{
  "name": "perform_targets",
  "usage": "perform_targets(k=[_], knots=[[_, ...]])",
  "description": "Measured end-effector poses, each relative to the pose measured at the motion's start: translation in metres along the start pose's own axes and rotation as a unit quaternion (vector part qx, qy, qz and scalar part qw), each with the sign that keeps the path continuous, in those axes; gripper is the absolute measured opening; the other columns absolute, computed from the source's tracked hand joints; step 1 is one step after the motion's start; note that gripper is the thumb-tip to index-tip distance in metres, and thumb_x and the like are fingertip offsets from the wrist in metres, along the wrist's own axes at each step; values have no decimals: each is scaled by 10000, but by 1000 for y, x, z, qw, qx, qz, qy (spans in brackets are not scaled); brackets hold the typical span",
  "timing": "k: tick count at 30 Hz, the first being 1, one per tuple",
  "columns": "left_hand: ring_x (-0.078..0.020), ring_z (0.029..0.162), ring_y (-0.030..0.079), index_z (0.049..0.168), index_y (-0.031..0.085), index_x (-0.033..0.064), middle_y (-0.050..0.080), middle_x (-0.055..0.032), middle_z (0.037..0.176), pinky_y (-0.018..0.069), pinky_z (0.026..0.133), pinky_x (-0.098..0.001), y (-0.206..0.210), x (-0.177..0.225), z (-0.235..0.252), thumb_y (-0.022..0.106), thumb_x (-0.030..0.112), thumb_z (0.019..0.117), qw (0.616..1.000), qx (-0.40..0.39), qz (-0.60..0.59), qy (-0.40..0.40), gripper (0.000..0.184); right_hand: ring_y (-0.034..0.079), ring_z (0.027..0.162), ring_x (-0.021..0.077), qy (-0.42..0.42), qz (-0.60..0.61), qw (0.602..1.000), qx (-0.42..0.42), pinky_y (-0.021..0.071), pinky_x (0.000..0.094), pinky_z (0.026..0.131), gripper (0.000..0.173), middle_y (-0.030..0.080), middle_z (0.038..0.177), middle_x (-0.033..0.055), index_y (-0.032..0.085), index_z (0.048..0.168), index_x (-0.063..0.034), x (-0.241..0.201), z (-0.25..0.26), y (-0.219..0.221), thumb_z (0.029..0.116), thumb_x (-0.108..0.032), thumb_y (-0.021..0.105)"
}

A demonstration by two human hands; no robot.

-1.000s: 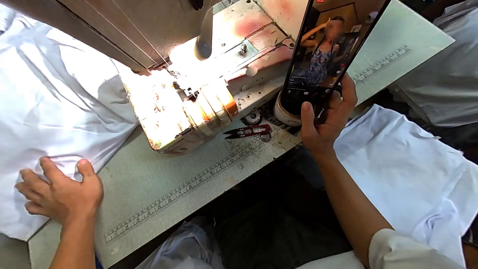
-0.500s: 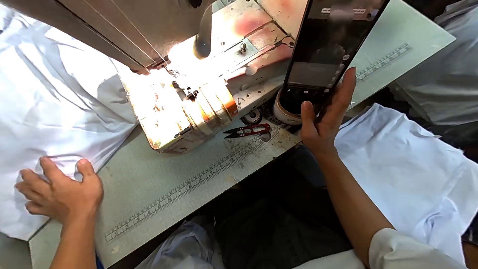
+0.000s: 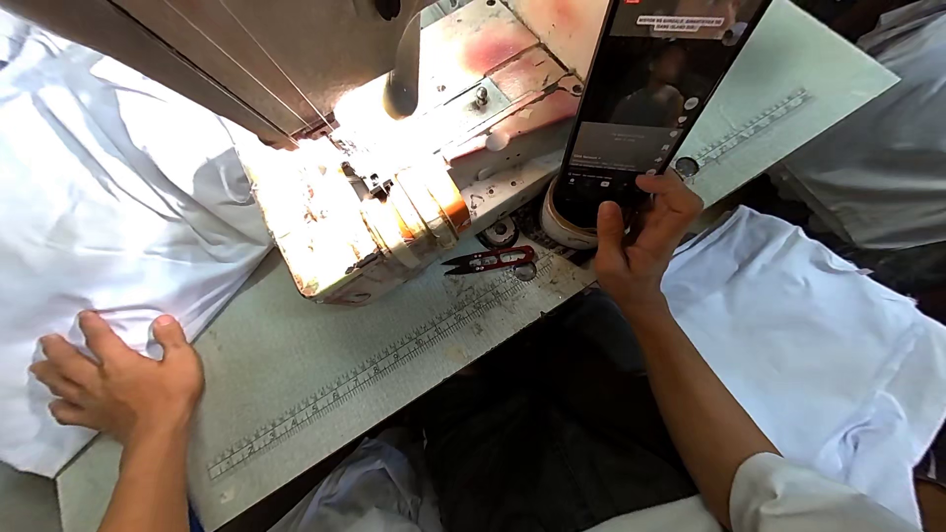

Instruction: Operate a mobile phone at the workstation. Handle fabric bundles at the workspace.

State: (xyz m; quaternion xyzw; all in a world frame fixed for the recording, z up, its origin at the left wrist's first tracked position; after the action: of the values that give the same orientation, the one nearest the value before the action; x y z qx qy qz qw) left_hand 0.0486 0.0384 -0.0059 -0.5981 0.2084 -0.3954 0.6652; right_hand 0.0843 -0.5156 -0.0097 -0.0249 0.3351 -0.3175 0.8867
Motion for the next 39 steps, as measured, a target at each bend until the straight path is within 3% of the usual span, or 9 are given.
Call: perform_targets(k=[6,10,13,15,19,25,39], knots=[[-511,1540,126,1624,269,102,143,-274,1681,141,1159,-741,1,0,1,411,593,997,1000,0,2,-1,810,546,1301,111,-5,-5,1000,2,511,316,1047,374,511,1386,63,383,1374,-93,0,0,0,1037,-125,541],[-508,1541,126,1623,273,101,143,-264,1684,146,1156,-744,2,-2,2,409,590,1004,1000,-1,5,0,801,535,1327,141,-6,13,1000,24,494,363,1085,674,459,1498,68,196,1551,-78,1,0,-2,1005,-156,584],[-532,1532,127,1619,280,85,142,-282,1678,146,1144,-761,1,-1,2,422,582,1008,1000,-1,-4,7,801,542,1321,159,11,18,999,26,487,370,1091,755,488,1466,131,144,1564,7,3,1,-2,1000,-215,594],[-532,1533,120,1620,278,83,134,-281,1680,139,1145,-760,1,-1,1,416,583,1009,1000,-3,-5,8,801,581,1259,141,8,6,1000,25,510,353,1054,740,538,1392,146,165,1549,54,3,1,-2,1006,-226,582],[-527,1535,127,1618,288,95,144,-285,1677,142,1146,-755,1,-1,1,400,598,1011,1000,4,1,13,796,579,1254,115,4,11,1000,28,506,340,1057,700,547,1392,108,203,1545,22,3,0,-1,999,-203,579],[-523,1537,127,1614,297,92,147,-278,1679,131,1148,-757,3,-2,2,391,607,1016,1000,4,5,11,795,619,1191,87,18,6,1000,24,532,309,1021,665,614,1296,118,243,1504,90,2,-1,-1,988,-168,572],[-510,1539,145,1604,327,92,171,-276,1675,138,1158,-741,2,0,0,377,611,1020,1000,9,8,13,782,624,1182,80,21,-5,999,31,530,309,1021,634,623,1304,124,284,1505,60,3,-1,-1,1000,-192,573]])
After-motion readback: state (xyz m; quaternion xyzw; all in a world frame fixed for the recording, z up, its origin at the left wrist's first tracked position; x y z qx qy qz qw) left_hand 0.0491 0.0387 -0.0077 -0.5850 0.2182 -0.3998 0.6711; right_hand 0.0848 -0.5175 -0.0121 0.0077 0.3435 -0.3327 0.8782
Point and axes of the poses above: each hand's wrist, its own z-axis towards the middle knuckle, its own y-axis out of the palm, x = y × z, the point moved 5 cm from there along z, towards the middle knuckle
